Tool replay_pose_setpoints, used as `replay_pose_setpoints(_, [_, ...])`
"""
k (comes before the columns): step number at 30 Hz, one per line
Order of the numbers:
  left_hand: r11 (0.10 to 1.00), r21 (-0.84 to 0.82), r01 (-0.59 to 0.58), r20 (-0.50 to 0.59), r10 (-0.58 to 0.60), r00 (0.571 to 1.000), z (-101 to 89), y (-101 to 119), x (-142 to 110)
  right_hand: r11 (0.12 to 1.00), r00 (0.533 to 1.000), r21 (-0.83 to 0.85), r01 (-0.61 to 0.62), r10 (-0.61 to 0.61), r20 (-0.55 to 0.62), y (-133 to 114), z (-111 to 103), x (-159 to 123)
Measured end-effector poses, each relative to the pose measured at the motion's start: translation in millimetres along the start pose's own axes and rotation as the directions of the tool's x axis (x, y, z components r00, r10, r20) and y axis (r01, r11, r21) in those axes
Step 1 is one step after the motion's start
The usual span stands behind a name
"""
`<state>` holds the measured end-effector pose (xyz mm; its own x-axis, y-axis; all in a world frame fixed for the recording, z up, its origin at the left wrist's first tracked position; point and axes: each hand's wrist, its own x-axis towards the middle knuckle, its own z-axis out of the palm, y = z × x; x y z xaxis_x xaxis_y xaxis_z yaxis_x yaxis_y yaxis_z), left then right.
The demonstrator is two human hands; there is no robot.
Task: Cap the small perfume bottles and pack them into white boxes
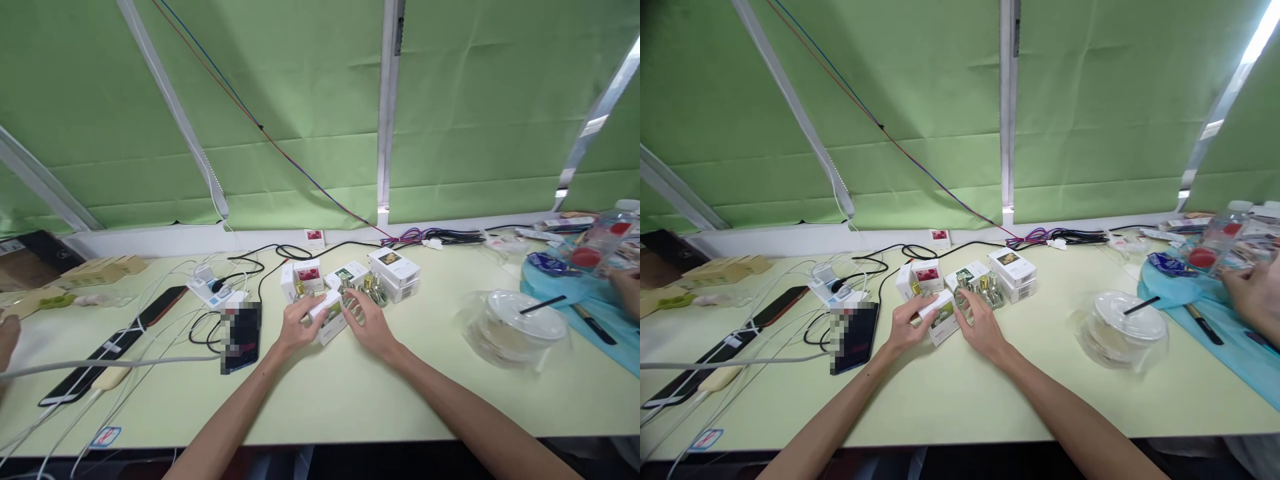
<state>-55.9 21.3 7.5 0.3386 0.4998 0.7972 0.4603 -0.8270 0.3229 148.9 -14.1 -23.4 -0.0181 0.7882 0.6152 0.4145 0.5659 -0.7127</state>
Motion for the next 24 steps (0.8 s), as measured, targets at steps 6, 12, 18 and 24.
replay_pose_setpoints(6, [0.996, -0.062, 0.065, 0.145, -0.055, 0.988, -16.1, -9, 5, 0.992, 0.979, 0.032, -0.124, 0.117, 0.166, -3, -3, -1])
replay_pose_setpoints(12, [0.97, -0.13, 0.207, 0.271, -0.166, 0.948, -23.9, -11, 12, 0.976, 0.914, 0.036, -0.213, 0.186, 0.361, -2, -2, -3])
replay_pose_setpoints(18, [0.975, 0.008, 0.221, 0.022, -0.221, 0.975, -32.2, -11, 22, 0.977, 0.908, 0.044, -0.207, 0.175, 0.381, 0, 1, -4])
replay_pose_setpoints(24, [0.922, 0.204, 0.329, -0.031, -0.33, 0.943, -35.1, -29, 20, 0.98, 0.909, 0.067, -0.19, 0.15, 0.39, -5, -4, -3])
